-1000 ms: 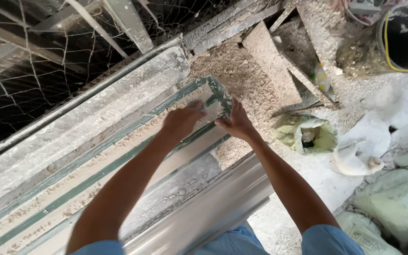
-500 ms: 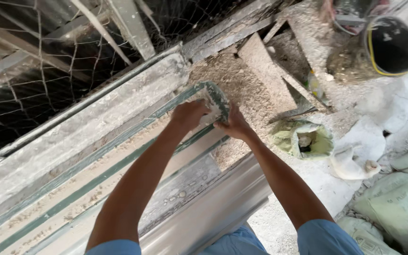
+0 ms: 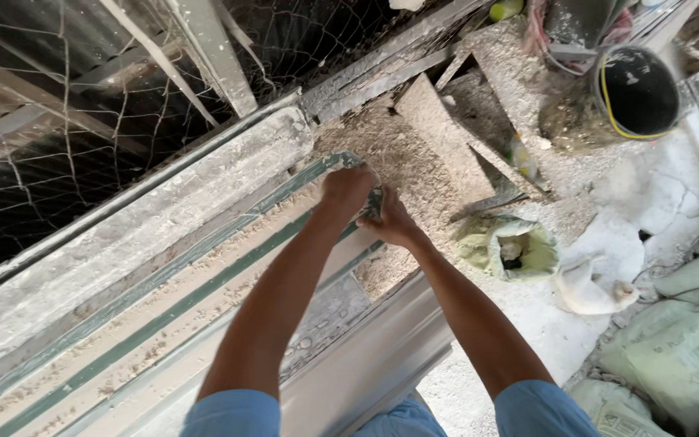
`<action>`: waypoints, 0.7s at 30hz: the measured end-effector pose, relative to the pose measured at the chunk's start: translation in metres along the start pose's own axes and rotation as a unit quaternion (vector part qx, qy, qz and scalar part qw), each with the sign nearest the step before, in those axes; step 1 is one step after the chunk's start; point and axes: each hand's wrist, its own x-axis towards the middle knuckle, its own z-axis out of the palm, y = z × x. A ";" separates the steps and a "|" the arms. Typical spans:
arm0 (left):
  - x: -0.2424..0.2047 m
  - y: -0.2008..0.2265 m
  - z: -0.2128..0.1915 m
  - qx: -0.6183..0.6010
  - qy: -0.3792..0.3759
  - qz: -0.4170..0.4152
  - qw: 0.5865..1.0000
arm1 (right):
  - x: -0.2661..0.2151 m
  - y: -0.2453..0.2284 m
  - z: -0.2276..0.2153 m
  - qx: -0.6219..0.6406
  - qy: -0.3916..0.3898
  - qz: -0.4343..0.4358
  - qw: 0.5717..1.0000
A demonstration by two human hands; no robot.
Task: The person sands the surface of a long white decorative molding piece using a sanding block. They move the block back and forth along the grooves and edges to smooth the surface.
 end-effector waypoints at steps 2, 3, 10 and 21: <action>-0.015 -0.005 0.006 -0.019 -0.025 -0.005 1.000 | -0.006 -0.001 0.003 0.011 -0.002 0.001 1.000; -0.036 -0.014 0.010 -0.041 -0.023 -0.003 0.999 | -0.008 -0.002 0.007 0.022 -0.006 0.009 1.000; -0.149 -0.061 0.012 -0.079 -0.009 -0.024 0.997 | -0.002 -0.005 0.004 0.007 -0.016 0.025 1.000; 0.015 0.008 -0.007 -0.144 0.072 0.009 0.987 | -0.013 -0.017 0.000 0.072 0.010 0.030 0.997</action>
